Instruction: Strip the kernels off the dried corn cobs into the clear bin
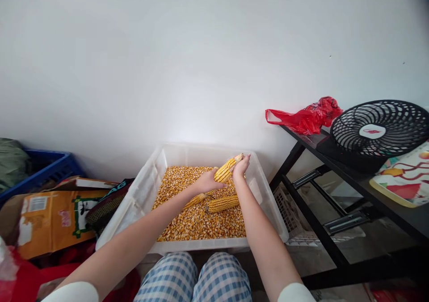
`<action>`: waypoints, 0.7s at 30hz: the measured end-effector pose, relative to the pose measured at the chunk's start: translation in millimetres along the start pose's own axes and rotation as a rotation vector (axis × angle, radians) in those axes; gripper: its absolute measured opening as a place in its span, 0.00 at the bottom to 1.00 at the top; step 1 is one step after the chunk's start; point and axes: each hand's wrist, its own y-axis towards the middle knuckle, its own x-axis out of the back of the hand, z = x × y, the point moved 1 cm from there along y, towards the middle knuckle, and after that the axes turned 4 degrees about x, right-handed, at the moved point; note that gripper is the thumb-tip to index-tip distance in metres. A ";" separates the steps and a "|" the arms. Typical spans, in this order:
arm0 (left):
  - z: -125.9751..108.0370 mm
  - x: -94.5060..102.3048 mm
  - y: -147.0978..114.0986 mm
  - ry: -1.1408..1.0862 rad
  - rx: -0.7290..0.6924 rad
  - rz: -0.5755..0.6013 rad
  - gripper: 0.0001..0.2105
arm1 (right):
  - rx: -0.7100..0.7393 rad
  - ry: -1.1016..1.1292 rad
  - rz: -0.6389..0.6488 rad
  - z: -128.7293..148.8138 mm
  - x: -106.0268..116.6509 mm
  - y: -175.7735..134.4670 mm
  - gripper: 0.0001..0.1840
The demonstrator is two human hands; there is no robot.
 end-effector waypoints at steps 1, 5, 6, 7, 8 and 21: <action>1.5 2.5 1.1 -0.081 -0.002 0.047 0.25 | 0.019 0.004 -0.033 -2.2 2.4 1.8 0.29; 5.8 12.3 4.2 -0.209 0.009 0.156 0.24 | 0.102 -0.119 -0.161 -5.8 12.3 8.2 0.30; 6.2 14.3 4.5 -0.169 0.011 0.135 0.25 | 0.125 -0.176 -0.191 -5.3 13.9 9.4 0.30; 6.3 16.0 4.6 -0.097 0.012 0.090 0.26 | 0.134 -0.211 -0.218 -4.5 14.7 10.3 0.30; 6.2 17.5 4.4 -0.003 0.015 0.031 0.26 | 0.116 -0.204 -0.231 -3.7 14.3 10.9 0.29; -6.0 -4.9 -1.6 0.626 0.052 -0.161 0.24 | -0.246 0.361 -0.089 5.6 -11.7 -15.1 0.26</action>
